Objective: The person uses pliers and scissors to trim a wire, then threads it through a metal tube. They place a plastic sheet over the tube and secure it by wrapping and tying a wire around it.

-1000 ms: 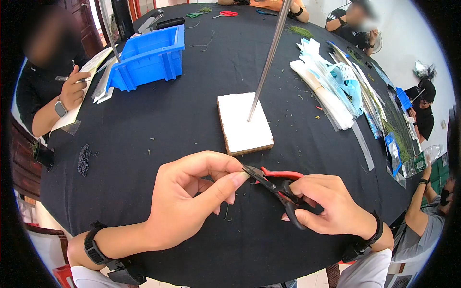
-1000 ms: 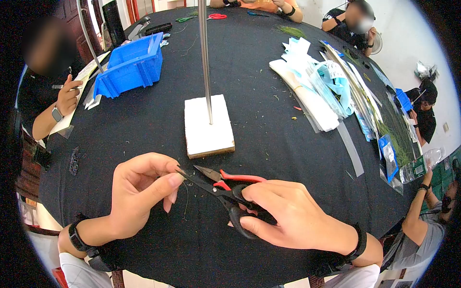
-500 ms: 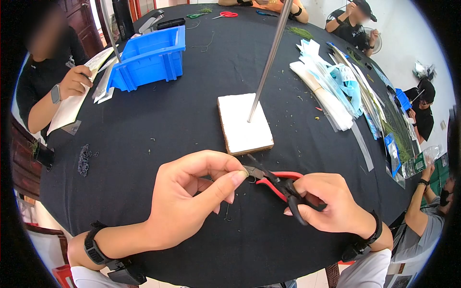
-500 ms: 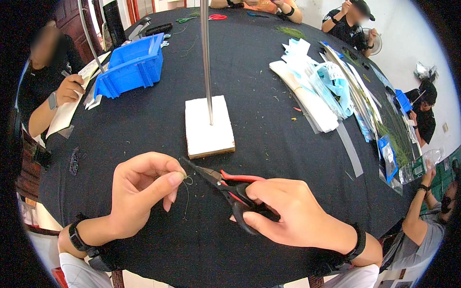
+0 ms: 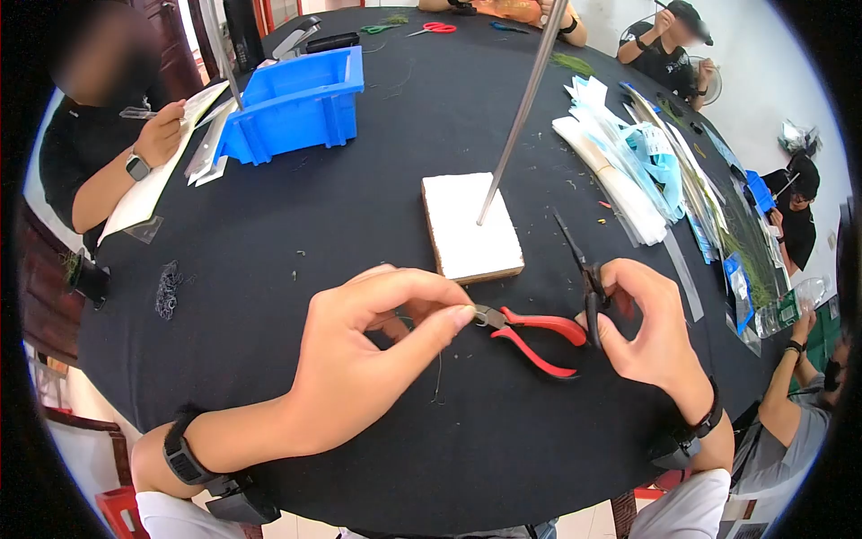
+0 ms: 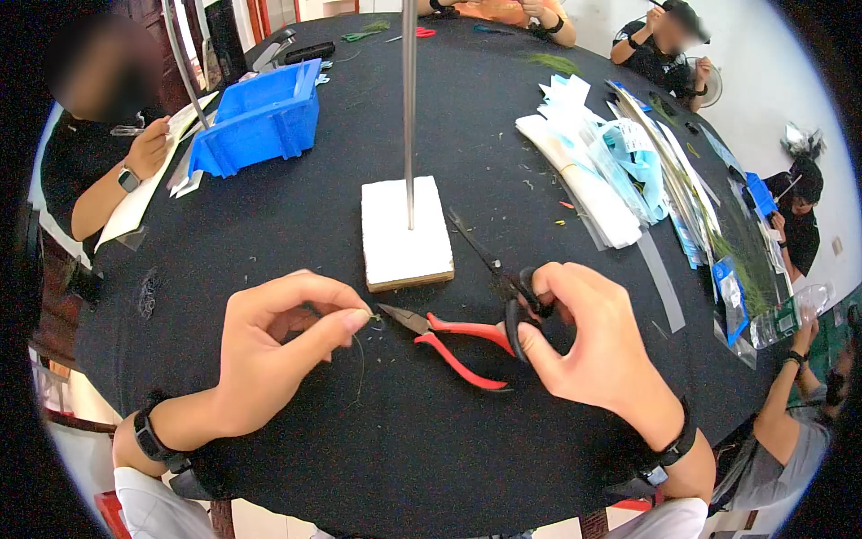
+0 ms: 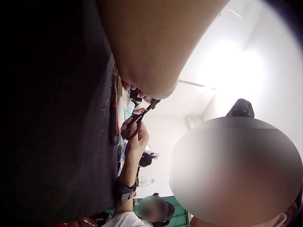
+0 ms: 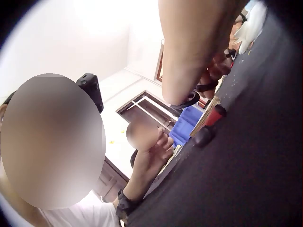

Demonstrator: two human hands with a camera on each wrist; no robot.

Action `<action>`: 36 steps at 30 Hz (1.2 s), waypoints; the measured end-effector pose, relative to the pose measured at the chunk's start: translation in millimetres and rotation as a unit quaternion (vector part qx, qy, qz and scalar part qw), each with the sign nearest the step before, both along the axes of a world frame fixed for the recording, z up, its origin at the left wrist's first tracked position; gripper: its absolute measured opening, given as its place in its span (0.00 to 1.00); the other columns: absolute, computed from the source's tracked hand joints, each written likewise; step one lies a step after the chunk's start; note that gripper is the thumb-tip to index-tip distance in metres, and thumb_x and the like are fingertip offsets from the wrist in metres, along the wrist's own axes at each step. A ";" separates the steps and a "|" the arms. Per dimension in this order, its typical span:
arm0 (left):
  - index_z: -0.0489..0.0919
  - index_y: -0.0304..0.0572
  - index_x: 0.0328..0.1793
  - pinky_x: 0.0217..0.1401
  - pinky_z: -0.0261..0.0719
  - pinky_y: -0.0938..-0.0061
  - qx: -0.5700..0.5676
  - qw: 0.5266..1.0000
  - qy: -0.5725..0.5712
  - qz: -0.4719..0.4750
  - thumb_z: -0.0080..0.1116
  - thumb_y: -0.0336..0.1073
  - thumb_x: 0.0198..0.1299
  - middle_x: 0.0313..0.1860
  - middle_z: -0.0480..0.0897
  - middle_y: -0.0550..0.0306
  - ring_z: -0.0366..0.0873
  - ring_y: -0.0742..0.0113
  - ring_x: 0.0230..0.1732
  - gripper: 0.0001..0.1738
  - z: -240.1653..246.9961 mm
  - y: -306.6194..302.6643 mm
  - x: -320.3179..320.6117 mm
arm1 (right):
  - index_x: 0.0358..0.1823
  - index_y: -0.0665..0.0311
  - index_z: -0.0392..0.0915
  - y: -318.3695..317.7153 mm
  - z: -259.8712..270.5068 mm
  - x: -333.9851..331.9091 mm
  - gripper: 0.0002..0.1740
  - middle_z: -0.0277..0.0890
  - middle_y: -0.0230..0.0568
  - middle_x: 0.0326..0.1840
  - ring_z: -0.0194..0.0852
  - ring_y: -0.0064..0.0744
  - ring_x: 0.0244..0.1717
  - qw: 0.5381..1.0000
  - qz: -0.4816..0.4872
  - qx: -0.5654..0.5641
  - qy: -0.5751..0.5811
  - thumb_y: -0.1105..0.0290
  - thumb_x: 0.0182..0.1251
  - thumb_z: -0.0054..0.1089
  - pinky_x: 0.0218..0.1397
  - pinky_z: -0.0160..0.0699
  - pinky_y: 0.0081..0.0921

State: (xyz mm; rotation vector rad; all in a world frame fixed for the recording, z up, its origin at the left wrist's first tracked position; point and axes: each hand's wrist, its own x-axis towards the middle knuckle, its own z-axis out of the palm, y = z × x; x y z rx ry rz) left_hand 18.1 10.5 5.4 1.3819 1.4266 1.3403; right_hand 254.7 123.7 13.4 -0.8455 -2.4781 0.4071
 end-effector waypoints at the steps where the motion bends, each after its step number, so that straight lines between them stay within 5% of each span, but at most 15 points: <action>1: 0.82 0.36 0.39 0.28 0.73 0.86 0.031 0.999 0.031 -0.016 0.61 0.27 0.56 0.35 0.79 0.58 0.76 0.78 0.34 0.05 -4.0 1.4 -2.2 | 0.31 0.66 0.69 0.6 -0.9 0.3 0.14 0.65 0.40 0.23 0.64 0.35 0.21 1.000 -0.003 0.006 -0.006 0.76 0.43 0.63 0.25 0.64 0.28; 10: 0.83 0.38 0.34 0.31 0.79 0.84 0.111 0.985 0.131 -0.028 0.64 0.26 0.52 0.39 0.78 0.56 0.71 0.70 0.44 0.04 -0.3 3.1 -4.8 | 0.37 0.68 0.77 16.8 -0.6 13.3 0.16 0.77 0.43 0.33 0.71 0.36 0.30 0.987 -0.119 0.067 -0.081 0.74 0.45 0.69 0.34 0.72 0.30; 19: 0.83 0.37 0.32 0.29 0.75 0.74 0.130 0.930 0.323 -0.120 0.66 0.29 0.49 0.31 0.80 0.54 0.75 0.63 0.39 0.05 -2.9 4.8 -17.9 | 0.37 0.69 0.77 17.8 -2.0 13.8 0.14 0.76 0.44 0.35 0.75 0.38 0.31 0.988 -0.123 0.028 -0.091 0.74 0.48 0.68 0.35 0.74 0.31; 22: 0.82 0.38 0.31 0.30 0.74 0.72 0.061 0.932 0.334 -0.126 0.67 0.32 0.48 0.30 0.80 0.53 0.76 0.59 0.37 0.07 5.1 0.9 -16.8 | 0.37 0.69 0.77 18.0 -1.5 13.7 0.13 0.75 0.44 0.34 0.75 0.39 0.32 0.987 -0.124 0.021 -0.096 0.73 0.49 0.67 0.36 0.74 0.31; 25: 0.81 0.38 0.31 0.31 0.74 0.72 0.112 0.910 0.389 -0.090 0.67 0.32 0.47 0.26 0.77 0.54 0.76 0.57 0.35 0.08 10.6 -2.3 -14.6 | 0.37 0.68 0.76 17.7 -1.1 13.6 0.13 0.75 0.44 0.34 0.75 0.39 0.32 0.987 -0.124 0.019 -0.100 0.73 0.49 0.67 0.37 0.74 0.31; 28: 0.79 0.38 0.31 0.32 0.74 0.73 0.191 0.838 0.510 -0.042 0.67 0.31 0.46 0.26 0.74 0.56 0.75 0.55 0.35 0.09 13.4 -3.0 -17.1 | 0.38 0.68 0.76 17.8 -0.9 14.2 0.14 0.74 0.44 0.34 0.75 0.40 0.32 0.987 -0.123 0.021 -0.102 0.73 0.50 0.67 0.37 0.74 0.31; 32: 0.76 0.41 0.33 0.32 0.74 0.71 0.176 0.822 0.538 0.059 0.65 0.27 0.43 0.33 0.73 0.57 0.73 0.57 0.35 0.11 22.1 -3.2 -9.4 | 0.38 0.68 0.75 19.2 -3.2 15.8 0.14 0.75 0.44 0.34 0.75 0.40 0.32 0.989 -0.114 0.026 -0.094 0.73 0.50 0.67 0.37 0.74 0.32; 36: 0.78 0.44 0.35 0.34 0.74 0.70 0.130 0.869 0.429 -0.208 0.64 0.29 0.46 0.37 0.71 0.56 0.72 0.61 0.40 0.09 27.4 -7.5 -15.4 | 0.38 0.69 0.75 19.3 -2.6 15.7 0.14 0.75 0.44 0.35 0.76 0.41 0.32 0.988 -0.116 0.018 -0.097 0.73 0.50 0.67 0.37 0.74 0.32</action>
